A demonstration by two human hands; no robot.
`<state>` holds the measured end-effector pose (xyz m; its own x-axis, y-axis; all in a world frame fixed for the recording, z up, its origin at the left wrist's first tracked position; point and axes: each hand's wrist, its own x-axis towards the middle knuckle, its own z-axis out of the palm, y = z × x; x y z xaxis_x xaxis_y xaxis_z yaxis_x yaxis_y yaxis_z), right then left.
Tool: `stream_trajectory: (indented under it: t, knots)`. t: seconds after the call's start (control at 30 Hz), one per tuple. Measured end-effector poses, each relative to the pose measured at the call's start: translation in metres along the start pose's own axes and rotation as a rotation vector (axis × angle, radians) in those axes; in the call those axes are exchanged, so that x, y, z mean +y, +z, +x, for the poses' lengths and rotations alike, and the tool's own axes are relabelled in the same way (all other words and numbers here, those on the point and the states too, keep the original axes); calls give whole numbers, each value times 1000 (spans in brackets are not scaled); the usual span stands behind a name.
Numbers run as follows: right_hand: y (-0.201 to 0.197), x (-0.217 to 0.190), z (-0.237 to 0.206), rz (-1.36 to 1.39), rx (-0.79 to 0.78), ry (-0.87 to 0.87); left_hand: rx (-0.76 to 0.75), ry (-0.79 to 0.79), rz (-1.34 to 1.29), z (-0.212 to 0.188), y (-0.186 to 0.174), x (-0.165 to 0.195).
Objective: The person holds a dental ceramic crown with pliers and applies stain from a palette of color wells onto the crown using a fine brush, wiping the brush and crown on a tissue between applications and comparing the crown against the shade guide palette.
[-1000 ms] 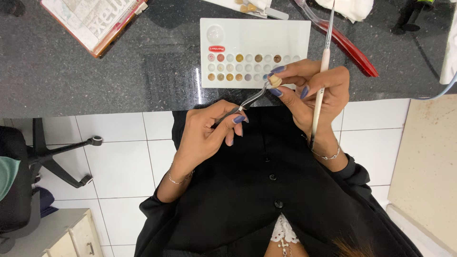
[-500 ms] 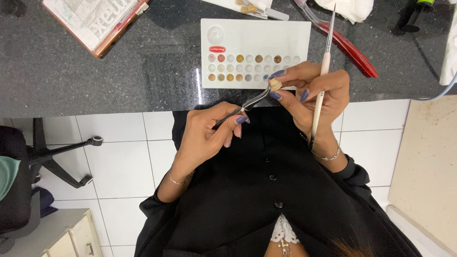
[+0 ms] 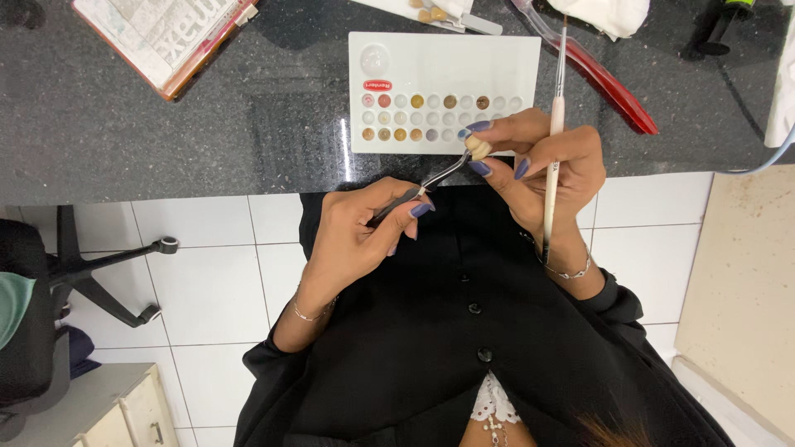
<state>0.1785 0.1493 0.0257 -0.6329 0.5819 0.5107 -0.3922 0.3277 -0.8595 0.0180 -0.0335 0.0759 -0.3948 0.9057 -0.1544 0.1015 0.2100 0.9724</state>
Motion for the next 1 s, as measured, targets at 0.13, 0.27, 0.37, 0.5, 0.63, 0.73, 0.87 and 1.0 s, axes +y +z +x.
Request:
stream_trajectory:
  t: [0.13, 0.27, 0.37, 0.5, 0.63, 0.73, 0.87, 1.0]
  knots:
    - [0, 0, 0, -16, -13, -30, 18, 55, 38, -1, 0, 1]
    - [1, -1, 0, -5, -10, -14, 27, 58, 37, -2, 1, 2]
    - [2, 0, 1, 24, -5, -32, 18, 41, 33, -1, 1, 1]
    - [1, -1, 1, 6, -28, -27, 20, 59, 47, 0, 3, -1]
    - [-1, -2, 1, -15, -53, -10, 12, 89, 42, 3, 5, -5]
    - [1, -1, 1, 1, -37, -41, -34, 112, -46, 3, 4, -9]
    - [3, 1, 1, 47, -7, -37, -42, 29, -119, 2, 4, -11]
    - [2, 1, 0, 59, -9, -7, -25, 119, -171, 2, 5, -11]
